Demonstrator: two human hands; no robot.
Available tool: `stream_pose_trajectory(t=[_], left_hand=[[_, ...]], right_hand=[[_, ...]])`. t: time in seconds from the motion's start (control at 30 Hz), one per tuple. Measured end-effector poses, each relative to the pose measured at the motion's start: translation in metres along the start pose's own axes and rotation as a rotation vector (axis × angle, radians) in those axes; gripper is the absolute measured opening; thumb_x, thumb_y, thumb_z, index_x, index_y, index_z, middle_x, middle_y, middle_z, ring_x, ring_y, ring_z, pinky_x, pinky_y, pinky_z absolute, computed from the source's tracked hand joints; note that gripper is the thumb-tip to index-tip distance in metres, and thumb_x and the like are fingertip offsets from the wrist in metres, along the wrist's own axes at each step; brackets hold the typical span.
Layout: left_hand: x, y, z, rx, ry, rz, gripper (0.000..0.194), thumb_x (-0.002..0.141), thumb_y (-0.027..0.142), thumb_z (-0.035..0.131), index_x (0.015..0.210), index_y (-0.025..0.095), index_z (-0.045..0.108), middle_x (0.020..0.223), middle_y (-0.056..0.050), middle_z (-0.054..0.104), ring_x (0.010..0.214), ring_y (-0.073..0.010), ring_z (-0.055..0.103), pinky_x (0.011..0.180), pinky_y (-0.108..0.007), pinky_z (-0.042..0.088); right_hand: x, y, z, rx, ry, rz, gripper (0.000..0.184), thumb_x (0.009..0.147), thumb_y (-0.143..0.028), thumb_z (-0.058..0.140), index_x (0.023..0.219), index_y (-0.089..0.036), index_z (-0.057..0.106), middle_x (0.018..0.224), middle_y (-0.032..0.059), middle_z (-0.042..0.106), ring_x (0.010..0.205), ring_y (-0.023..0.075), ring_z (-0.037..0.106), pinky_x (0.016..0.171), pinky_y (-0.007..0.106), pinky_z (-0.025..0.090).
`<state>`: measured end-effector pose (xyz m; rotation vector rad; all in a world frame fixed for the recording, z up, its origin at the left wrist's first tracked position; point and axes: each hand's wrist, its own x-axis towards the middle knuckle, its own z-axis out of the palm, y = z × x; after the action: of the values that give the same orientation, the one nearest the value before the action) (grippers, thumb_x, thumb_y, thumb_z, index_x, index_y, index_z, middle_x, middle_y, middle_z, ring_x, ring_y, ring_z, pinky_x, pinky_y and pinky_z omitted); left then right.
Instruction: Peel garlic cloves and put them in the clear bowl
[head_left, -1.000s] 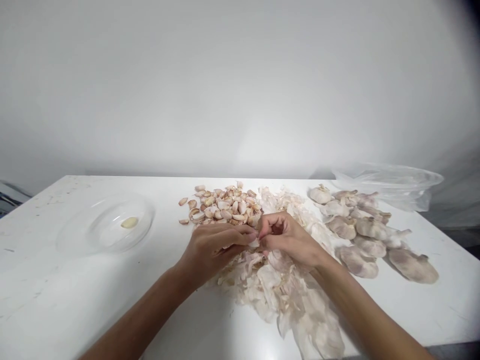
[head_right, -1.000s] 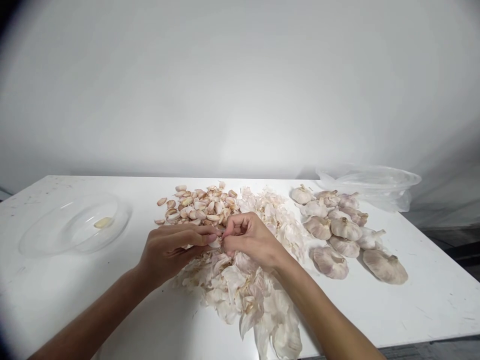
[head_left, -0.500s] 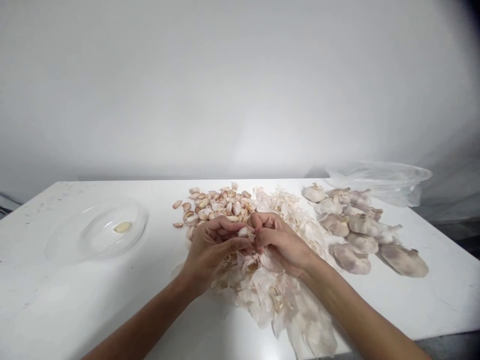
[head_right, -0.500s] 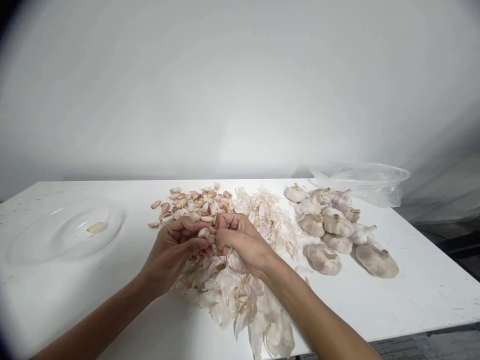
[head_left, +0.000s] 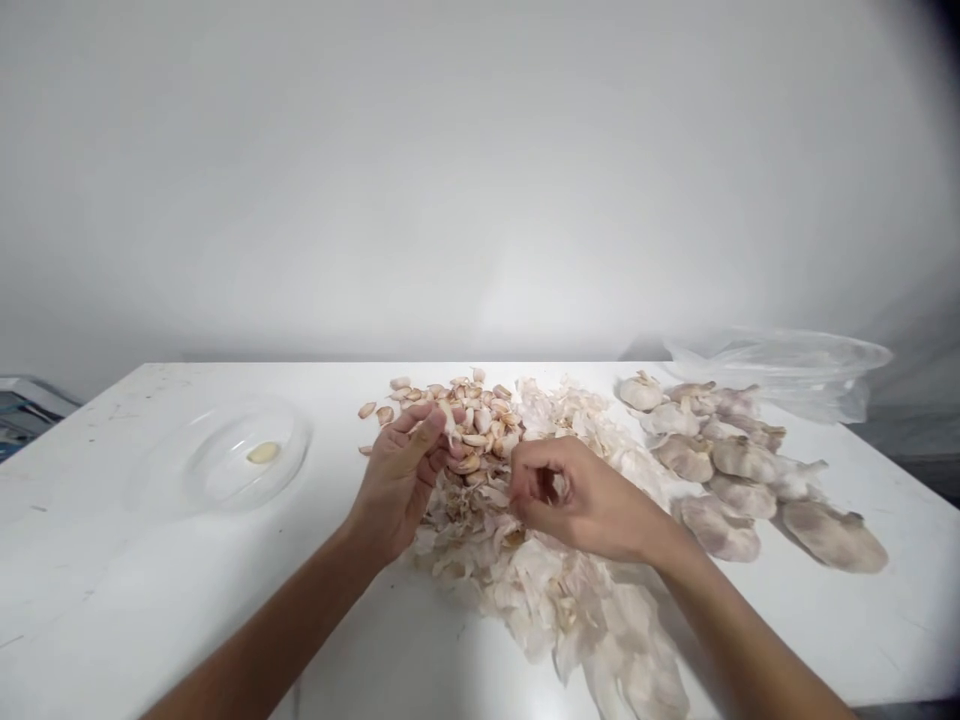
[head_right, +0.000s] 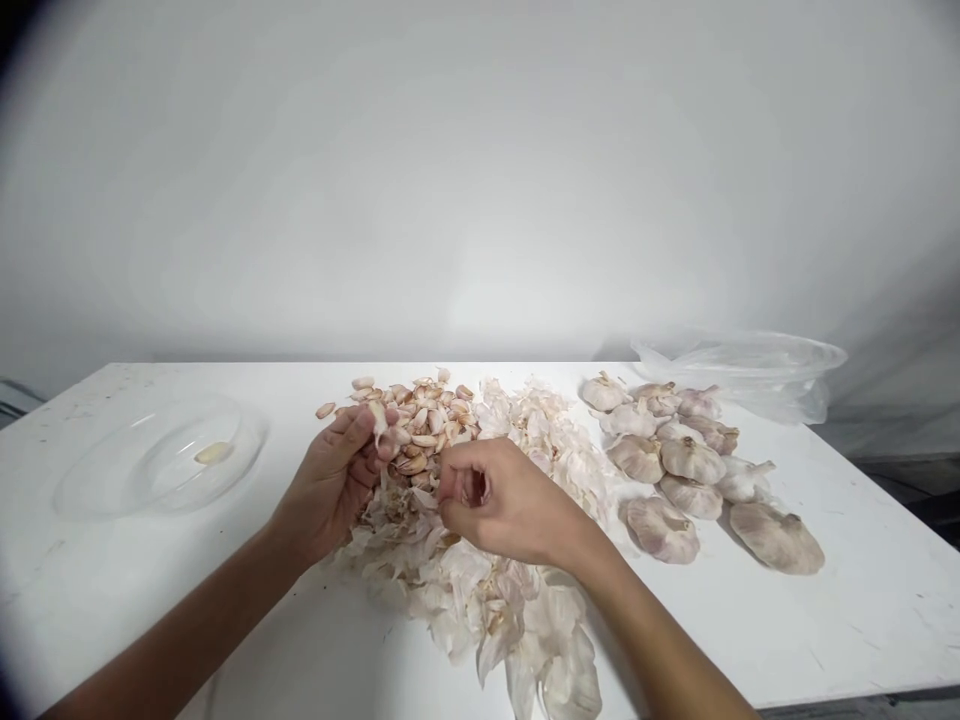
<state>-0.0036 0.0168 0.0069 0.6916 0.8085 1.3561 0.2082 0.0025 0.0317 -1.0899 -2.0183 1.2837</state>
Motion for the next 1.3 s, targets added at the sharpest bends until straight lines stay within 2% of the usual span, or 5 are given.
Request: stream_pose_trajectory(t=[0.23,0.6,0.77,1.03,1.3], left_hand=[[-0.009,-0.006,0.005,0.213,-0.155,-0.059,0.029,0.087,0.038,0.078,0.105,0.016,0.069,0.083,-0.003,0.074,0.060,-0.0117,0.068,0.056,-0.022,0.057],[-0.017,-0.008,0.004,0.562,-0.176,0.103,0.035,0.092,0.041,0.069,0.119,0.019,0.073,0.066,0.000,0.066,0.058,-0.0138,0.061,0.057,-0.025,0.052],[-0.020,-0.009,0.007,0.696,-0.237,0.126,0.037,0.098,0.045,0.057,0.123,0.022,0.072,0.062,0.001,0.058,0.055,-0.0142,0.052,0.050,-0.024,0.042],[-0.015,-0.010,0.003,0.965,-0.182,0.240,0.033,0.101,0.043,0.050,0.110,0.025,0.078,0.053,0.003,0.054,0.048,-0.0159,0.047,0.050,-0.025,0.034],[-0.020,-0.006,0.004,1.107,-0.172,0.402,0.033,0.100,0.041,0.056,0.084,0.021,0.076,0.056,0.003,0.061,0.052,-0.0137,0.055,0.058,-0.024,0.039]], right_hand=[[0.000,0.001,-0.004,-0.213,-0.102,-0.095,0.032,0.091,-0.006,0.057,0.098,-0.027,0.080,0.100,-0.0010,0.078,0.086,0.0155,0.070,0.074,0.028,0.053],[0.007,-0.002,0.006,-0.175,0.505,-0.279,0.013,0.092,-0.025,0.073,0.103,-0.024,0.079,0.087,0.0016,0.078,0.070,0.0151,0.070,0.066,0.028,0.057],[0.008,0.004,0.007,-0.287,0.394,-0.420,0.025,0.099,-0.021,0.063,0.118,-0.031,0.076,0.106,0.0029,0.079,0.095,0.0184,0.073,0.083,0.033,0.060],[0.008,0.009,0.006,-0.370,0.291,-0.416,0.023,0.098,-0.019,0.063,0.113,-0.027,0.077,0.100,0.0044,0.080,0.089,0.0196,0.075,0.080,0.034,0.060],[0.006,0.004,0.014,-0.314,0.328,-0.333,0.011,0.086,-0.011,0.066,0.082,-0.019,0.073,0.077,0.0012,0.075,0.066,0.0140,0.069,0.062,0.025,0.054]])
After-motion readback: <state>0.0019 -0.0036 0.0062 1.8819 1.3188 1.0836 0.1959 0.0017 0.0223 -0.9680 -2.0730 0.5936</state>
